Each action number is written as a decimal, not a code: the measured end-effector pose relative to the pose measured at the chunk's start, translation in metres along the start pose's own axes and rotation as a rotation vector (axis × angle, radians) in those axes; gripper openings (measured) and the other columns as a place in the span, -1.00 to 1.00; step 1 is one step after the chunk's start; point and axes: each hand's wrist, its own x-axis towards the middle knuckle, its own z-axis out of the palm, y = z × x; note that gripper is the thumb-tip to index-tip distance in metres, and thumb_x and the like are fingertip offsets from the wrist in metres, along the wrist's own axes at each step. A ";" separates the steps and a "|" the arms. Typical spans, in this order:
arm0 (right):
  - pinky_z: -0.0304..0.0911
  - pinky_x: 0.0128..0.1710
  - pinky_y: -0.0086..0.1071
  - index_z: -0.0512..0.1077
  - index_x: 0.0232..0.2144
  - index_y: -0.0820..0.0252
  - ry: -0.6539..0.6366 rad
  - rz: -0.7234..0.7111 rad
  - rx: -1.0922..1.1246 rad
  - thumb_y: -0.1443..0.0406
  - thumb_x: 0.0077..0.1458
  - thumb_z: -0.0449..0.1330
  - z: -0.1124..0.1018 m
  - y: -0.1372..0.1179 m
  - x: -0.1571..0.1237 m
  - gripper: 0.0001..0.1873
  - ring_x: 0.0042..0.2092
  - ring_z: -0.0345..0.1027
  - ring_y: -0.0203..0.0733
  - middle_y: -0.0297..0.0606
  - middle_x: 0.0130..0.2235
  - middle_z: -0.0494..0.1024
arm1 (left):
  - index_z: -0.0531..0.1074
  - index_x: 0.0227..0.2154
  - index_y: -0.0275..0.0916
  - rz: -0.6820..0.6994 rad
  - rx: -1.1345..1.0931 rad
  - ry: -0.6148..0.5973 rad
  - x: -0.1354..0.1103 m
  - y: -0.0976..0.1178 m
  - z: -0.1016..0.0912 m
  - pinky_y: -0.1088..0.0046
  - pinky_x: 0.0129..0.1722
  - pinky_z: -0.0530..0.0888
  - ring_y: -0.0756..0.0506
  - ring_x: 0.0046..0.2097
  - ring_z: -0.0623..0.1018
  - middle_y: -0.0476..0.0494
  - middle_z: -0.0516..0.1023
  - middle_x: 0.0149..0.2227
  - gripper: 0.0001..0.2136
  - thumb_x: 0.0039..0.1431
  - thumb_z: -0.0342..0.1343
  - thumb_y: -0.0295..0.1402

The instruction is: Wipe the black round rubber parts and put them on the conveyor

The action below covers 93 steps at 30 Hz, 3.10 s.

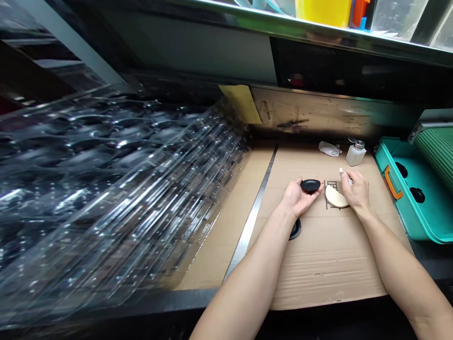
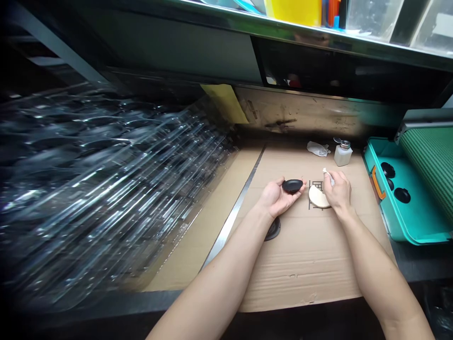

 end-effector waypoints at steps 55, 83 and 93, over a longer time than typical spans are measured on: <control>0.26 -0.20 -0.37 0.66 -0.23 0.15 -0.445 0.046 -0.648 0.28 0.14 0.21 -0.081 0.000 0.178 -0.77 -0.22 0.45 -0.12 -0.13 -0.25 0.64 | 0.42 -0.34 -0.35 0.035 0.131 -0.071 -0.002 -0.013 0.003 0.39 -0.35 0.60 -0.13 -0.27 0.57 -0.30 0.51 -0.34 -0.69 0.41 -0.04 -0.22; 0.24 -0.15 -0.39 0.45 -0.24 0.16 -0.436 -0.261 -0.182 0.33 0.35 0.04 0.013 -0.069 -0.008 -0.81 -0.18 0.32 -0.21 -0.23 -0.20 0.43 | 0.40 -0.45 -0.29 0.081 0.099 -0.103 0.003 -0.018 0.001 0.49 -0.38 0.48 0.00 -0.47 0.48 -0.09 0.49 -0.49 -0.61 0.47 -0.21 -0.37; 0.22 -0.14 -0.36 0.46 -0.24 0.17 -0.477 -0.245 -0.356 0.32 0.36 0.01 -0.001 -0.078 -0.006 -0.78 -0.15 0.34 -0.15 -0.17 -0.19 0.46 | 0.44 -0.44 -0.31 0.102 0.200 -0.110 0.009 -0.025 -0.003 0.43 -0.22 0.53 -0.05 -0.36 0.56 -0.15 0.55 -0.44 -0.58 0.48 -0.20 -0.30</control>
